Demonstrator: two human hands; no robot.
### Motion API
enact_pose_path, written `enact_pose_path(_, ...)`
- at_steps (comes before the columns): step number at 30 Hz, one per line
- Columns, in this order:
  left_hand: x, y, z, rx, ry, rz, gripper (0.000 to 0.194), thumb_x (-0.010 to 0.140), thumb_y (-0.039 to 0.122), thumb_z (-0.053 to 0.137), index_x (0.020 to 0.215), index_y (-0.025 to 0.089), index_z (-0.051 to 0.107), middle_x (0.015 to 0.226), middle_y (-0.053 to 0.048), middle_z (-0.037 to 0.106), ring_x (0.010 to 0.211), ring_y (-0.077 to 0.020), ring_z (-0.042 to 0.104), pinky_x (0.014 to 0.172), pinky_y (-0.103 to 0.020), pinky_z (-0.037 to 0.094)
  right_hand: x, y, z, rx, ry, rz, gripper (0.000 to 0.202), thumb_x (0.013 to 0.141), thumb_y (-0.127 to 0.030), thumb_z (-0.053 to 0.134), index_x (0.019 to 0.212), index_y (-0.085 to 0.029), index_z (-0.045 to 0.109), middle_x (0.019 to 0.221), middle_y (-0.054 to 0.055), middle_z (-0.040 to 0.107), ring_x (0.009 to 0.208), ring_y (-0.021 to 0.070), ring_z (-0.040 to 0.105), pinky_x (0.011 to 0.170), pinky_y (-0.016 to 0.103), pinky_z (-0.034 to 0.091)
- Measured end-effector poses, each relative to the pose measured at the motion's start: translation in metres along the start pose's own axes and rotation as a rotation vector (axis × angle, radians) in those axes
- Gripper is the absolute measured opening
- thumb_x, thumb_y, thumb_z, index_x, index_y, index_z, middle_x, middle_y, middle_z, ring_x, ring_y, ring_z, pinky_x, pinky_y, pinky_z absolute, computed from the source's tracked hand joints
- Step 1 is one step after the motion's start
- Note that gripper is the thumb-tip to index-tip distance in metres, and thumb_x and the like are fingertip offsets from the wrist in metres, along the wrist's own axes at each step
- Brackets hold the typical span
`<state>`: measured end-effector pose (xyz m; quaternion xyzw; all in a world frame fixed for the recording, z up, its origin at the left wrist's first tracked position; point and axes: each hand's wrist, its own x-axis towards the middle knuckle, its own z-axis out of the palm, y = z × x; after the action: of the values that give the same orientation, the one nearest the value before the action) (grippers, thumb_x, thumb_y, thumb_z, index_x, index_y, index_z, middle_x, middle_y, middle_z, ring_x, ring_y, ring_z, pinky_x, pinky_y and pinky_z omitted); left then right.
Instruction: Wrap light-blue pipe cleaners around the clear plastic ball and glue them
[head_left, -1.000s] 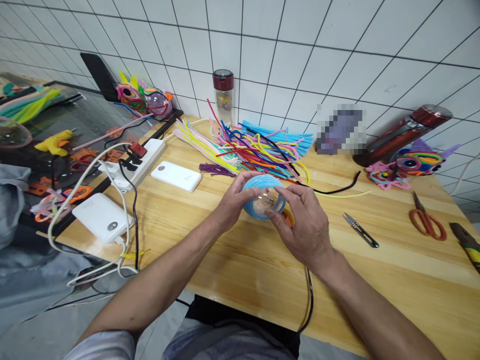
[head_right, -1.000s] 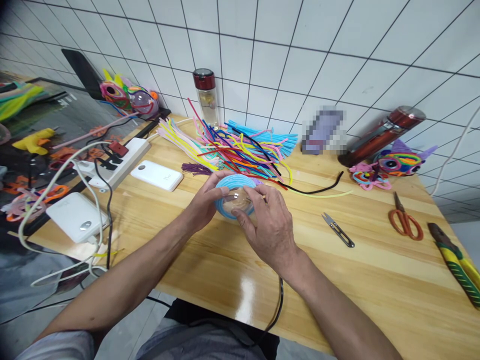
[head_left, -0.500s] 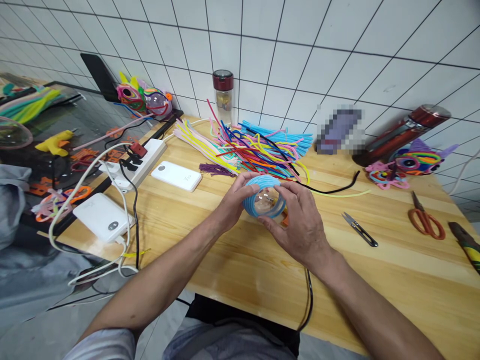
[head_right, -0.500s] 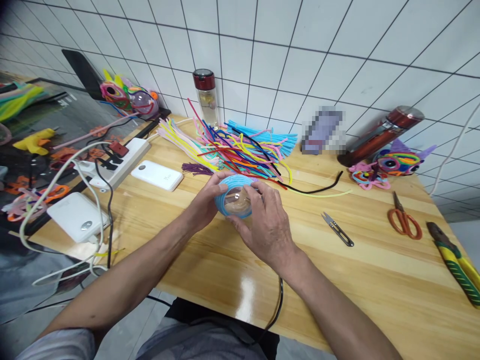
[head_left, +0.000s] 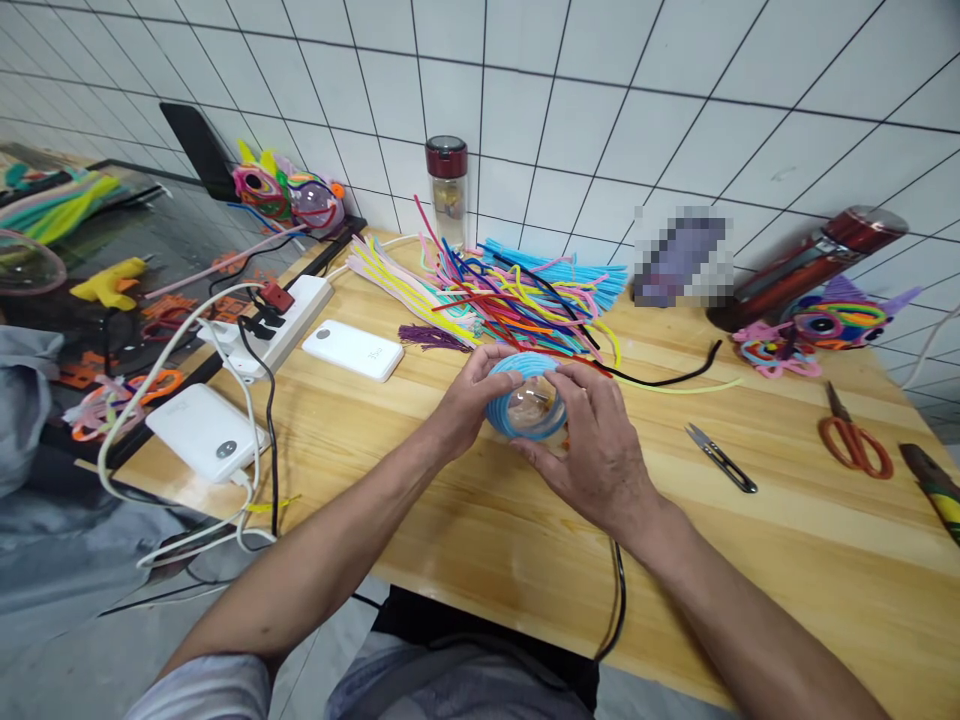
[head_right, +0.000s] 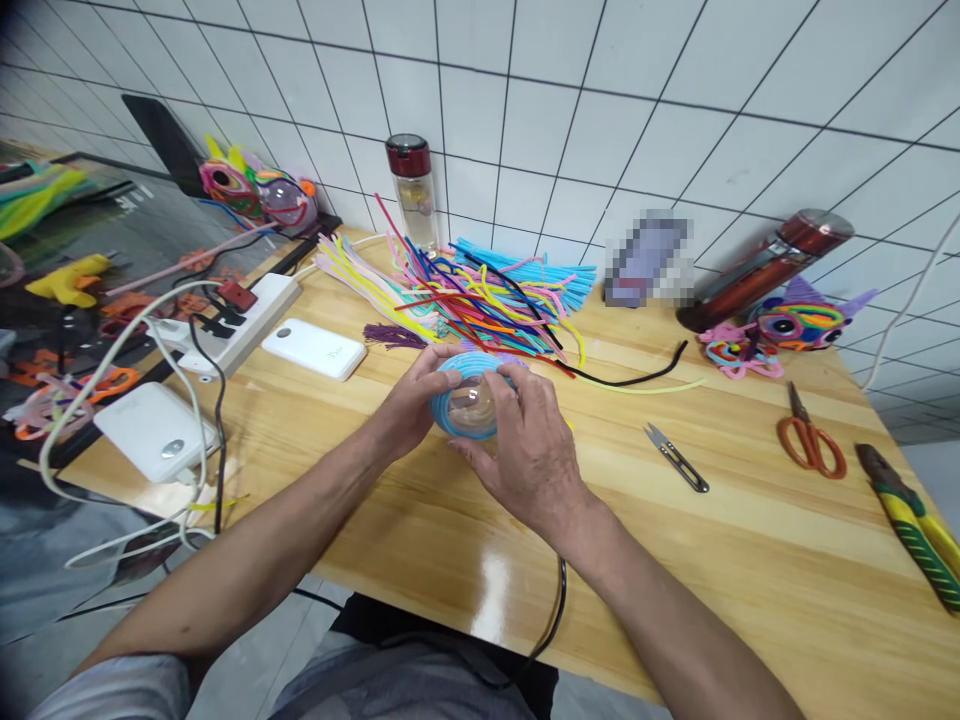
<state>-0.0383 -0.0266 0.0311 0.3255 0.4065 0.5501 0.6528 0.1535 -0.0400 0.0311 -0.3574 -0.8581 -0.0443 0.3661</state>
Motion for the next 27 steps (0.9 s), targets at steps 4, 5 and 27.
enact_pose_path(4, 0.0, 0.0, 0.001, 0.009, 0.011, 0.003, 0.057, 0.065, 0.041, 0.092, 0.108, 0.021, 0.062, 0.103, -0.001, 0.07, 0.096, -0.0199, 0.066, 0.084, -0.033, 0.049, -0.001, -0.002, 0.001, -0.017, -0.025, 0.028, 0.068, 0.097, -0.043, 0.077, 0.156, -0.021, 0.049, 0.14, 0.023, 0.065, 0.123, 0.0411, 0.066, 0.098, 0.064, 0.061)
enact_pose_path(5, 0.0, 0.0, 0.001, 0.011, 0.012, 0.003, 0.056, 0.065, 0.041, 0.092, 0.108, 0.021, 0.062, 0.103, -0.001, 0.069, 0.096, -0.0196, 0.066, 0.084, -0.032, 0.049, -0.001, -0.002, 0.002, -0.022, -0.024, 0.028, 0.068, 0.097, -0.042, 0.077, 0.155, -0.022, 0.05, 0.139, 0.023, 0.065, 0.122, 0.041, 0.066, 0.098, 0.063, 0.061)
enact_pose_path(27, 0.001, -0.002, -0.011, 0.107, -0.247, 0.131, 0.075, 0.072, 0.044, 0.096, 0.134, 0.026, 0.059, 0.132, -0.008, 0.068, 0.12, -0.0287, 0.063, 0.095, -0.036, 0.051, 0.011, 0.013, -0.013, 0.077, -0.002, 0.045, 0.065, 0.095, -0.04, 0.078, 0.153, -0.022, 0.054, 0.134, 0.021, 0.065, 0.125, 0.0391, 0.066, 0.102, 0.063, 0.063)
